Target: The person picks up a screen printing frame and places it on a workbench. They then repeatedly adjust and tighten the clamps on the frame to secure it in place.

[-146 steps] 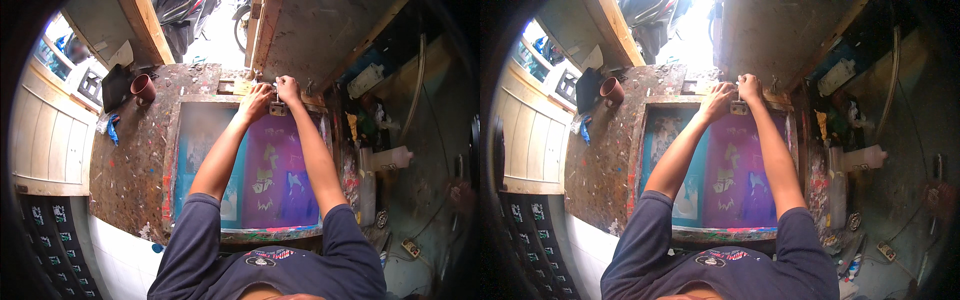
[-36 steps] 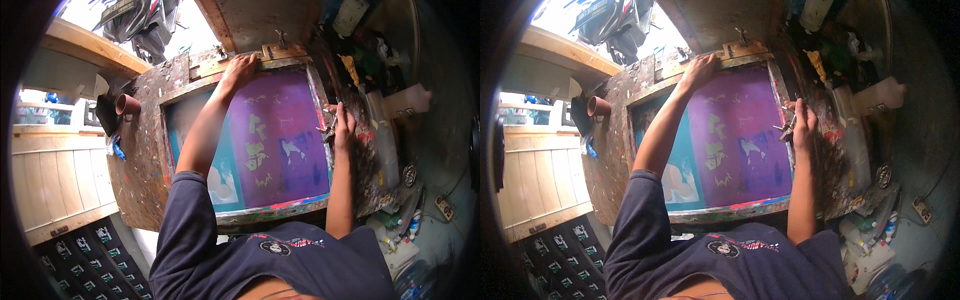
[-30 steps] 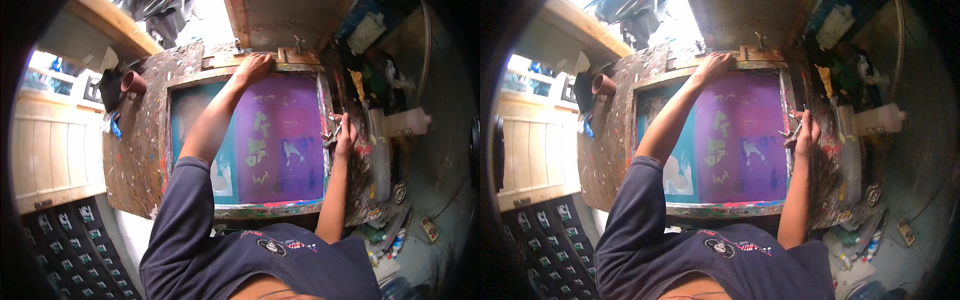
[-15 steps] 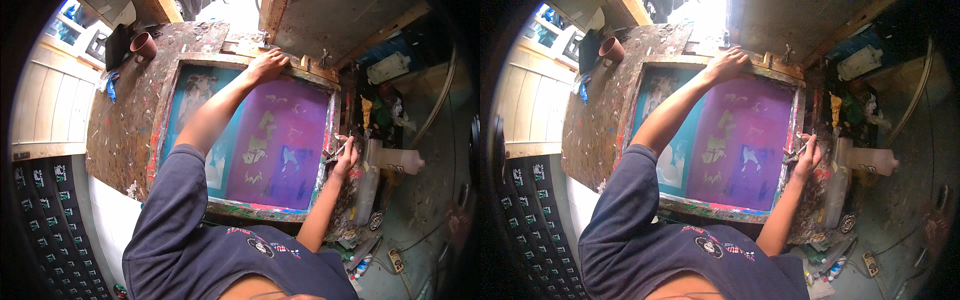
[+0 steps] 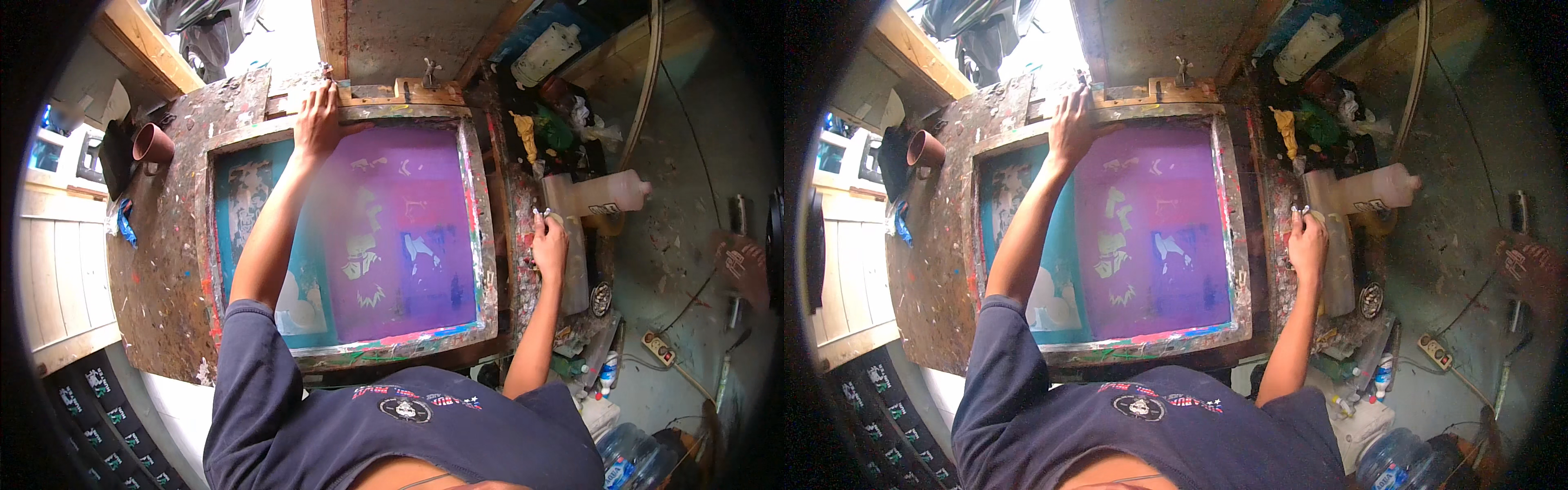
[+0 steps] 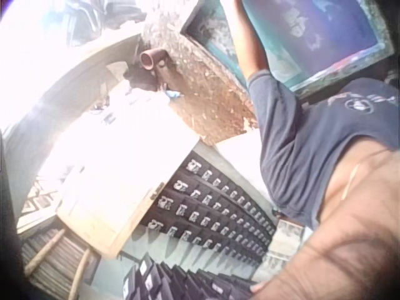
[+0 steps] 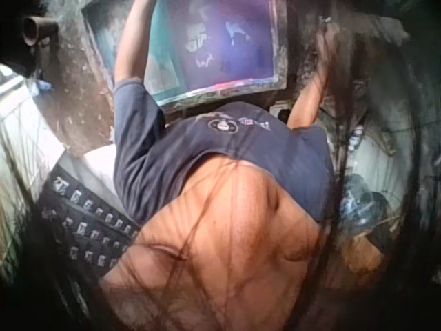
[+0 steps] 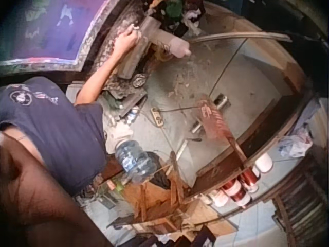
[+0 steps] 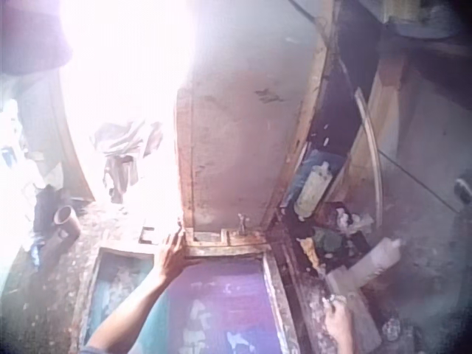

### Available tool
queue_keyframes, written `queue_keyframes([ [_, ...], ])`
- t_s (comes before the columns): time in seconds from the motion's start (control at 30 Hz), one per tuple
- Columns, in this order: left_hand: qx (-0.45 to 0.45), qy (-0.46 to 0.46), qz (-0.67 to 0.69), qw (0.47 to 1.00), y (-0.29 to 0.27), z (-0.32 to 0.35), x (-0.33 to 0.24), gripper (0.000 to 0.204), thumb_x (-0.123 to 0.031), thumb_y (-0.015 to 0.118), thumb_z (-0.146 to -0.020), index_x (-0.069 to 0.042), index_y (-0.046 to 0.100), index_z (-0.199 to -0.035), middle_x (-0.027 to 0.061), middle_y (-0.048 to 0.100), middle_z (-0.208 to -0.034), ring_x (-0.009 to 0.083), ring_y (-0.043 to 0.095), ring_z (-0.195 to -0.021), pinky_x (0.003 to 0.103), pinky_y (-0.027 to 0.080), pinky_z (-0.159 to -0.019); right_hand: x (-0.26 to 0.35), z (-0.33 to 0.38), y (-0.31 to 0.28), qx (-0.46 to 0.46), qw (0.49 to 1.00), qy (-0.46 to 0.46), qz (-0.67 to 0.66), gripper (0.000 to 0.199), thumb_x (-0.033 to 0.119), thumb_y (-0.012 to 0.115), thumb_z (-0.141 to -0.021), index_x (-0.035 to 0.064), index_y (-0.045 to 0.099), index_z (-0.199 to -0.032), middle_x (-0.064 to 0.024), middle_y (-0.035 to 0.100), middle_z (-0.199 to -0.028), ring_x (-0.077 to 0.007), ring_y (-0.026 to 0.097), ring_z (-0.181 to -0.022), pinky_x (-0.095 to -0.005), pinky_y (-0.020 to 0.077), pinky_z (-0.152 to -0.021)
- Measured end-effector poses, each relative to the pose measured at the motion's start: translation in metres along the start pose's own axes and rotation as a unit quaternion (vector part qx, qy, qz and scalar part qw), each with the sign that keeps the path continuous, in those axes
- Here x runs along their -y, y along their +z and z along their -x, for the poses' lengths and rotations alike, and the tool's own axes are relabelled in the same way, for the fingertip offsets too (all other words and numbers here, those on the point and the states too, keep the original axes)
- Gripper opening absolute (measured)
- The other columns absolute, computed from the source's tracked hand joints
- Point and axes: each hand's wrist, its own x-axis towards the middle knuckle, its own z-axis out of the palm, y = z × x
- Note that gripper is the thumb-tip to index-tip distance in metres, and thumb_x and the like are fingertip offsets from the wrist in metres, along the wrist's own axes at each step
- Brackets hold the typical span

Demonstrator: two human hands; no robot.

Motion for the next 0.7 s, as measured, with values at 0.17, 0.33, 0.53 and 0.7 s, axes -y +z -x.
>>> queue_keyframes([
  [0.17, -0.018, -0.003, 0.048, 0.999, -0.009, -0.006, 0.002, 0.095, -0.072, 0.072, -0.067, 0.005, 0.054, -0.12, 0.019, 0.053, -0.127, 0.0323, 0.052, -0.12, 0.044, 0.042, -0.102, -0.002, -0.002, 0.008, 0.023, 1.0, -0.005, -0.012, 0.032, 0.024, 0.055, -0.096, -0.004, 0.06, -0.082, -0.0269, 0.061, -0.084, -0.0473, 0.057, -0.083, -0.0522, 0.0425, -0.073],
  [0.33, 0.061, -0.141, 0.212, 0.965, -0.015, -0.019, 0.032, 0.074, -0.065, 0.063, -0.082, 0.004, 0.061, -0.11, 0.0238, 0.059, -0.113, 0.0363, 0.055, -0.114, 0.046, 0.044, -0.098, 0.004, -0.008, 0.0, -0.015, 0.998, -0.057, -0.007, 0.036, 0.03, 0.064, -0.091, -0.005, 0.065, -0.08, -0.0274, 0.061, -0.078, -0.0476, 0.058, -0.078, -0.0511, 0.0433, -0.069],
  [0.53, 0.046, -0.032, 0.036, 0.998, 0.033, -0.03, 0.076, 0.06, -0.062, 0.049, -0.092, -0.01, 0.066, -0.115, 0.0205, 0.064, -0.106, 0.0362, 0.057, -0.11, 0.047, 0.044, -0.097, 0.06, -0.024, -0.038, 0.072, 0.989, 0.088, 0.093, 0.044, 0.038, 0.068, -0.087, -0.0057, 0.066, -0.078, -0.0273, 0.065, -0.077, -0.0462, 0.063, -0.08, -0.0486, 0.0483, -0.072],
  [0.7, 0.134, -0.142, 0.111, 0.975, 0.04, -0.034, 0.074, 0.062, -0.067, 0.048, -0.089, -0.014, 0.07, -0.111, 0.0172, 0.065, -0.112, 0.034, 0.057, -0.113, 0.046, 0.042, -0.099, 0.188, -0.093, -0.034, 0.061, 0.989, -0.135, 0.008, 0.044, 0.04, 0.061, -0.091, -0.0018, 0.061, -0.08, -0.0253, 0.063, -0.08, -0.0449, 0.061, -0.083, -0.0502, 0.0467, -0.072],
])
